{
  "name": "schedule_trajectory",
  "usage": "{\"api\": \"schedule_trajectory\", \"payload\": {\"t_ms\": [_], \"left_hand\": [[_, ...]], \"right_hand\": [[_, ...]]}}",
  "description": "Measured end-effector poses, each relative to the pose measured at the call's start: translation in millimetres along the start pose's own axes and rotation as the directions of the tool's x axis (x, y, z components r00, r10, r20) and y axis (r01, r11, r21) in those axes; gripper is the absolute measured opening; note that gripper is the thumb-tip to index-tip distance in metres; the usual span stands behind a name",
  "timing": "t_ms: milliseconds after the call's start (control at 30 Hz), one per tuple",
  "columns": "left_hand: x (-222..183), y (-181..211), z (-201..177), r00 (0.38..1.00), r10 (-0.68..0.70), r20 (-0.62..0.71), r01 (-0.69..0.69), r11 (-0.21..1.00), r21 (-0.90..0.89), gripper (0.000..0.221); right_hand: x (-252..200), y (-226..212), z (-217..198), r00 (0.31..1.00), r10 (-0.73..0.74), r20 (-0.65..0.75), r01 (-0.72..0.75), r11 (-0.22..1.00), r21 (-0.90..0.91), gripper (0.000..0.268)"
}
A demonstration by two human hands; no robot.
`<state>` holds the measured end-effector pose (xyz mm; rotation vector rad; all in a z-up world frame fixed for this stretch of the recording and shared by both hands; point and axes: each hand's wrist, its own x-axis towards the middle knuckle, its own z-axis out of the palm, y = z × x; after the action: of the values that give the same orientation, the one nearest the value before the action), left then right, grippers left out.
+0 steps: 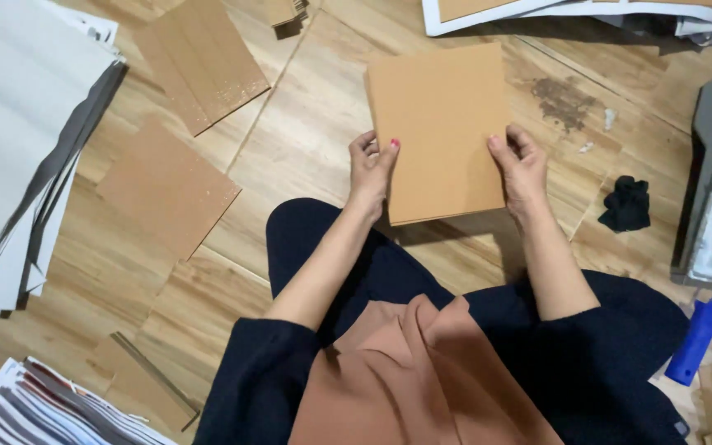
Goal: Applying glue to cardboard sheets using a hand-held roller and a glue tray.
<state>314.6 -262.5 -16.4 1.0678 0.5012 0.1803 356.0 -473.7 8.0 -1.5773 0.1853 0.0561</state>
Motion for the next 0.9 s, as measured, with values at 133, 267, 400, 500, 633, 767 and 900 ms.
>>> {"api": "schedule_trajectory", "payload": {"t_ms": [133, 267, 400, 500, 633, 767, 900], "left_hand": [[19.6, -19.4, 42.5, 0.999, -0.044, 0.027, 0.042, 0.997, 0.060, 0.065], [48.8, -49.1, 34.4, 0.970, -0.227, -0.085, 0.235, 0.799, 0.553, 0.083], [55.7, -71.8, 29.0, 0.930, -0.359, -0.078, 0.344, 0.780, 0.523, 0.088], [35.1, -55.8, 40.9, 0.925, -0.380, 0.013, 0.336, 0.833, 0.440, 0.076], [30.0, -30.9, 50.4, 0.905, -0.420, 0.064, 0.337, 0.802, 0.494, 0.081], [41.1, -30.5, 46.6, 0.917, -0.385, 0.102, 0.289, 0.819, 0.496, 0.081], [13.6, -11.8, 49.4, 0.920, -0.373, 0.123, 0.266, 0.822, 0.503, 0.080]], "right_hand": [[25.1, -11.1, -27.6, 0.999, -0.033, -0.010, 0.032, 0.996, -0.080, 0.033], [80.0, 36.6, -68.0, 0.989, -0.073, 0.131, 0.116, 0.924, -0.365, 0.037], [93.1, 75.0, -73.0, 0.995, -0.008, 0.099, 0.056, 0.871, -0.488, 0.039], [68.6, 66.1, -53.4, 0.985, 0.174, 0.017, -0.141, 0.849, -0.510, 0.036], [42.5, 55.7, -36.1, 0.955, 0.286, -0.076, -0.289, 0.848, -0.443, 0.041], [45.8, 77.0, -48.4, 0.967, 0.247, -0.058, -0.225, 0.733, -0.642, 0.053], [20.9, 21.9, -29.7, 0.989, 0.141, 0.044, -0.084, 0.784, -0.615, 0.056]]}}
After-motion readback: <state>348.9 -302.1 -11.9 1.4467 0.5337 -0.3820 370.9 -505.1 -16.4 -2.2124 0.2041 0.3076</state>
